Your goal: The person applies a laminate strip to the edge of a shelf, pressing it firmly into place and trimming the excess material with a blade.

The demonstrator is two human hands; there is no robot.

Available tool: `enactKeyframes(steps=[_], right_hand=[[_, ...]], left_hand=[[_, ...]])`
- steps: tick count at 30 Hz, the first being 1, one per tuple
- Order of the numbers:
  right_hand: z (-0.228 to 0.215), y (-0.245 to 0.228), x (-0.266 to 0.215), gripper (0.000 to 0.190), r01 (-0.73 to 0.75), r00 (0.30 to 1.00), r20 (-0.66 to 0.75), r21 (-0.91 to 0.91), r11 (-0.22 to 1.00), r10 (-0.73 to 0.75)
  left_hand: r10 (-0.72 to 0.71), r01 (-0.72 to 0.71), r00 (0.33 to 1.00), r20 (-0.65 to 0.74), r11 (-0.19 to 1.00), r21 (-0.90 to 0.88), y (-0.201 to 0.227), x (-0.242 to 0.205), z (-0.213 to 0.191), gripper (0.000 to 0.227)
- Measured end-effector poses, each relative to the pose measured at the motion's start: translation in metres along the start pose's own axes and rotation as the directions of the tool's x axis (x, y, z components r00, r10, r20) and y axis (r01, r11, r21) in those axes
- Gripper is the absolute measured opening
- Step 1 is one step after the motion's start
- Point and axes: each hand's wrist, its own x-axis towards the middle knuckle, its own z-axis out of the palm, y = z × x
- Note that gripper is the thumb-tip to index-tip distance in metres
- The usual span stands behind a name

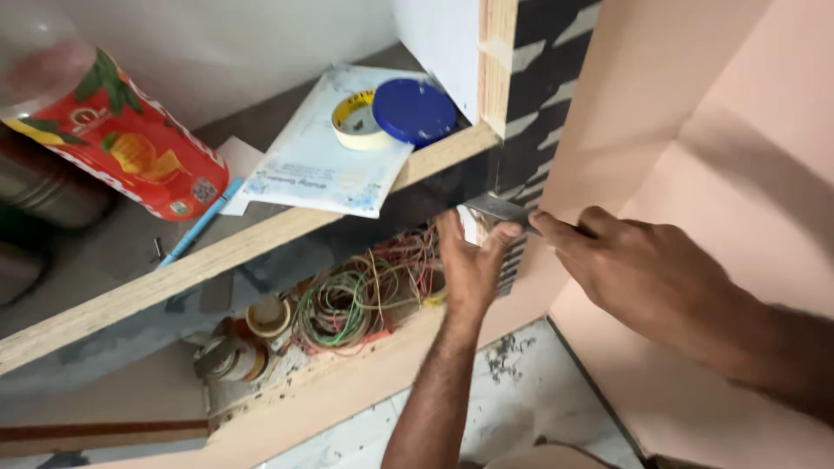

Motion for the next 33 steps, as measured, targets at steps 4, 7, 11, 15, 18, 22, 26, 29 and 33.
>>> enactKeyframes(steps=[4,7,11,15,18,22,26,29,33], right_hand=[[-0.021,-0.008,0.004,0.064,-0.039,0.998,-0.05,-0.048,0.998,0.036],[-0.023,-0.013,-0.003,0.059,-0.044,0.996,-0.085,-0.044,0.998,0.04],[-0.013,-0.01,-0.008,0.068,-0.092,0.992,-0.082,0.011,0.996,0.093],[0.001,-0.009,-0.016,0.071,-0.107,0.989,-0.103,0.045,0.993,0.111],[0.009,-0.008,-0.03,0.056,-0.208,0.958,0.214,0.067,0.976,0.19],[0.054,0.002,-0.075,0.055,-0.335,0.942,0.14,0.32,0.886,0.305],[0.147,0.006,-0.107,0.044,-0.29,0.948,0.103,0.672,0.682,0.302],[0.195,-0.003,-0.122,0.043,-0.363,0.917,0.206,0.784,0.504,0.34],[0.233,-0.015,-0.137,0.042,-0.519,0.854,0.396,0.69,0.505,0.338]], left_hand=[[-0.229,0.248,0.963,0.142,0.96,-0.132,0.009,0.014,0.002,0.077],[-0.358,0.404,0.906,0.226,0.89,-0.21,0.007,0.005,0.003,0.077],[-0.18,0.201,0.969,0.167,0.973,-0.117,-0.006,0.014,0.01,0.081],[-0.195,0.248,0.954,0.226,0.94,-0.236,-0.005,0.004,0.0,0.082],[-0.088,0.067,0.948,0.306,0.995,0.078,0.012,-0.013,-0.027,0.084],[-0.147,0.155,0.984,0.105,0.985,-0.076,0.015,-0.02,-0.033,0.063],[-0.361,0.366,0.931,0.056,0.921,-0.134,0.006,-0.022,0.008,0.032],[-0.365,0.344,0.922,-0.132,0.926,-0.156,0.016,-0.001,0.047,0.015],[-0.184,0.072,0.89,-0.416,0.96,-0.269,0.034,0.001,0.062,0.014]])
